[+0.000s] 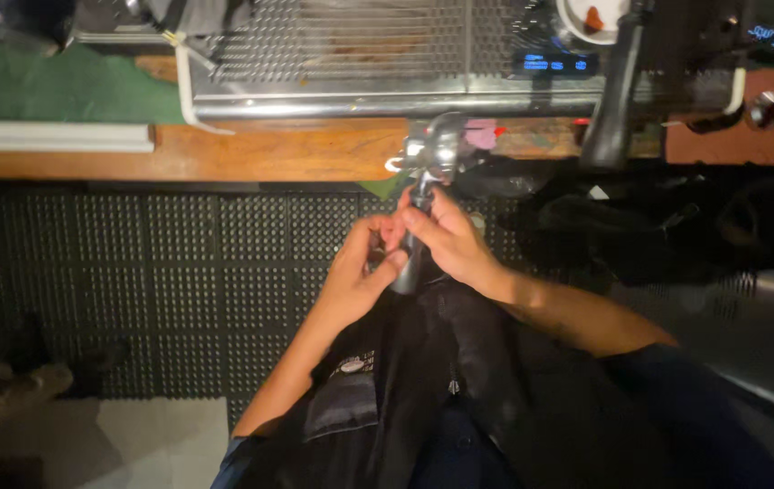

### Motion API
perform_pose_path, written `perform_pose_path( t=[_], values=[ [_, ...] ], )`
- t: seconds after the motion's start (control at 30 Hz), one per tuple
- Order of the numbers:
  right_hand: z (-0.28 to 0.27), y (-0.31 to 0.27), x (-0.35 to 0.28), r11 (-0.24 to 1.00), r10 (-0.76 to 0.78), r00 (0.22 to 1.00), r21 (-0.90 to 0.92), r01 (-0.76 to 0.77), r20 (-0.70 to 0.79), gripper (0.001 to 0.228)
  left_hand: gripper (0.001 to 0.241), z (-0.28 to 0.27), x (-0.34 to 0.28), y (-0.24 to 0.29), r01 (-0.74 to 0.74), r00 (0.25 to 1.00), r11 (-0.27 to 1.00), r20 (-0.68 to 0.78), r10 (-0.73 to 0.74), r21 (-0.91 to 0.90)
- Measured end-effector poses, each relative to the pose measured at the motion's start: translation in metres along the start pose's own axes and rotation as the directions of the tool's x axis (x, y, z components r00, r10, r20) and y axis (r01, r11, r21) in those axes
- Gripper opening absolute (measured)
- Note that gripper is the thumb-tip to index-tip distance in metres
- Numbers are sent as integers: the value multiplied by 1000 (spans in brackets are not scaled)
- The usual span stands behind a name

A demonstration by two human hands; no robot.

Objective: The person prepares espresso by dosing coffee grounds into a portafilter, tamping the grounds, and locking the portafilter into an espresso machine. They operate the machine to extract espresso into a cup, then remove the portafilter and repeat the process for a second extraction.

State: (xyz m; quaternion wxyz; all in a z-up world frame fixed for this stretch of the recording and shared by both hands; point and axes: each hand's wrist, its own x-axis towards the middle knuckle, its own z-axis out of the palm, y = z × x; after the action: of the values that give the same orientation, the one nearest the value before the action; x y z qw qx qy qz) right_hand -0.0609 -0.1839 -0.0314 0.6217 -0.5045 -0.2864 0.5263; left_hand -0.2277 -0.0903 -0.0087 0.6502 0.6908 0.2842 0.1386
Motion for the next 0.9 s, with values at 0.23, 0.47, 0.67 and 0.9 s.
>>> perform_pose_path(
  t=[0.23, 0.47, 0.67, 0.9],
  values=[
    [-72, -34, -24, 483, -130, 987, -864, 143, 91, 46, 39, 6, 35, 0, -185, 890, 834, 449, -82, 519],
    [-190, -83, -142, 465, 14, 998, -883, -64, -65, 46, 37, 60, 70, -10, -472, 762, 787, 633, 137, 397],
    [-295, -155, -207, 277, -288, 815, -858, -432, -503, 40, 29, 138, 99, 12, -471, 732, 835, 654, 191, 284],
    [-459, -213, -112, 238, -392, 857, -937, -257, -335, 42, 27, 258, 151, 80, -658, 745, 690, 400, 535, 302]
  ],
)
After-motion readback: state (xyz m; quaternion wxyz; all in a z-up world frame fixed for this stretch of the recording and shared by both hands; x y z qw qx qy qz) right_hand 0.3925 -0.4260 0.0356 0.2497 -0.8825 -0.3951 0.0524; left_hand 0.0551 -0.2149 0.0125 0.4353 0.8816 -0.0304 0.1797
